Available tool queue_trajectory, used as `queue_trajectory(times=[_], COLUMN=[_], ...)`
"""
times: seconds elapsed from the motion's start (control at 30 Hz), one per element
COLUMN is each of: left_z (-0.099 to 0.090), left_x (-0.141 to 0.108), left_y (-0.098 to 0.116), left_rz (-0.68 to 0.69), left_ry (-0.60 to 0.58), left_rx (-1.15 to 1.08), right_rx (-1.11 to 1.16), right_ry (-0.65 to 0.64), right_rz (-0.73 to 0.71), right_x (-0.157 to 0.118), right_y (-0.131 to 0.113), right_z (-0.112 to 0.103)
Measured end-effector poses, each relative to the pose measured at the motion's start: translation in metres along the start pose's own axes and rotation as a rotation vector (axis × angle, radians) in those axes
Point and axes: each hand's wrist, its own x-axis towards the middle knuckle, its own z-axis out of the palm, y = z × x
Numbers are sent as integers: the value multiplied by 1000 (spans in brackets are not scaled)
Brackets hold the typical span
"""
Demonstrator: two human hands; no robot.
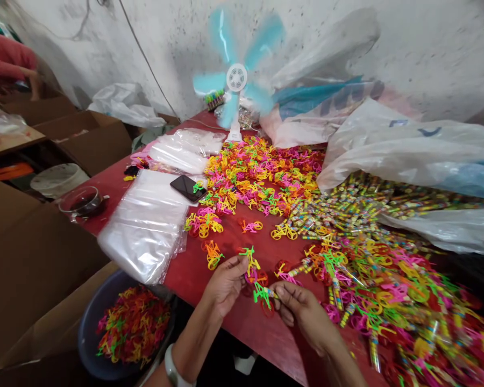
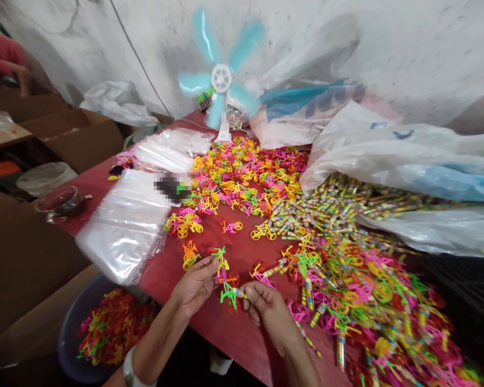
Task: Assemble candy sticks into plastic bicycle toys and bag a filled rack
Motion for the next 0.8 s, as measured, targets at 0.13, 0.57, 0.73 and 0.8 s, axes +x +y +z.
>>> queue_trajectory(times=[0.13,0.57,0.73,0.8], left_z=[2,20,17,16], left_x=[0,-7,-5,-5], left_y=[-1,-10,-10,-9], left_rz=[-1,133,22,11], left_ry=[73,145,49,39], left_rx=[97,243,218,205], right_rx=[-34,-410,-456,-483], right_ry=[89,190,188,162], right_rz=[-81,-271,-345,-385], right_x=[4,5,13,17], right_y=[6,-9,-6,-4], right_z=[1,-18,-29,-30])
